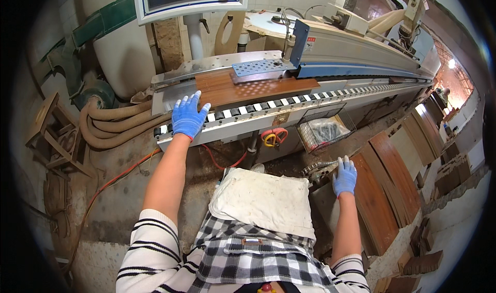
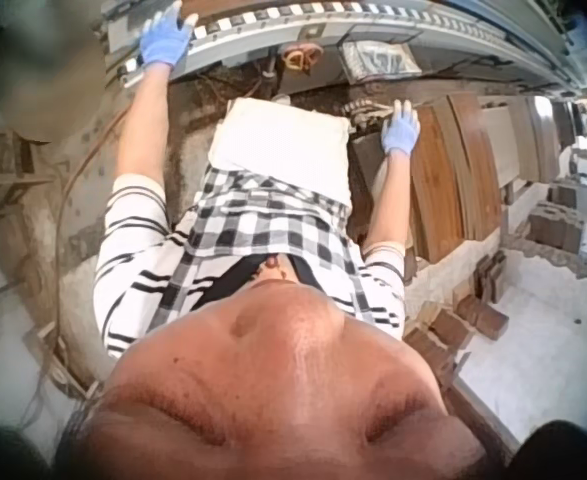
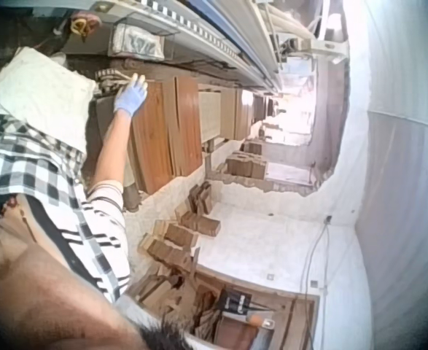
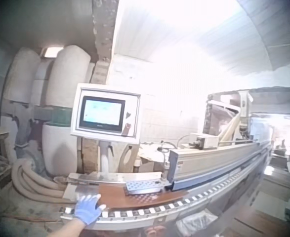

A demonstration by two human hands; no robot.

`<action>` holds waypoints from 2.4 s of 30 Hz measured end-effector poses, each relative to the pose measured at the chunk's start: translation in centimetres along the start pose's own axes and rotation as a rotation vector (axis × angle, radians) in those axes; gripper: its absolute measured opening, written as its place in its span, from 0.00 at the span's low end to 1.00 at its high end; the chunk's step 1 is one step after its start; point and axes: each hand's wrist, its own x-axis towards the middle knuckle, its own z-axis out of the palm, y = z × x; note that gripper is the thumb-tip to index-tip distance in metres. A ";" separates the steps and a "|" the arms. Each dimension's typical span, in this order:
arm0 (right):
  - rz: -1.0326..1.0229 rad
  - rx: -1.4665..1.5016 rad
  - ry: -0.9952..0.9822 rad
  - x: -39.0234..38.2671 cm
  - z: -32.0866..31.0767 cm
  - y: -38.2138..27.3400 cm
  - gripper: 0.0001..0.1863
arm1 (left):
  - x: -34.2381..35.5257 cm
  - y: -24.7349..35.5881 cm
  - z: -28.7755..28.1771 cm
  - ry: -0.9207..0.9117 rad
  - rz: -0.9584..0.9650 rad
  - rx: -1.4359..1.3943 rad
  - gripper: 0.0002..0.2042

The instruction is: The person repeatedly places rectangular wooden boards onto a conveyor belt sander, guides them through the machine, and removes them as they exit. The boards are handled one at a time and stacked nearby.

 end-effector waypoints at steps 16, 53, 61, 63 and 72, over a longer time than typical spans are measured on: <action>-0.097 0.216 0.295 -10.6 -3.7 -3.9 0.16 | -0.4 -1.6 1.7 0.142 0.091 0.070 0.24; 0.695 2.373 -0.046 -8.1 -5.2 -6.1 0.15 | -8.4 1.5 -3.8 0.069 0.488 -0.279 0.36; 0.544 2.352 -0.585 4.3 -6.2 -21.5 0.10 | -11.2 -2.4 -5.7 0.058 0.451 0.091 0.34; 0.517 2.413 -0.688 5.7 -6.7 -24.2 0.09 | -10.8 -5.1 -4.6 0.094 0.334 0.065 0.32; 0.146 2.424 -0.669 4.6 -7.7 -22.4 0.28 | -5.0 -8.9 -3.2 0.015 -0.049 0.101 0.32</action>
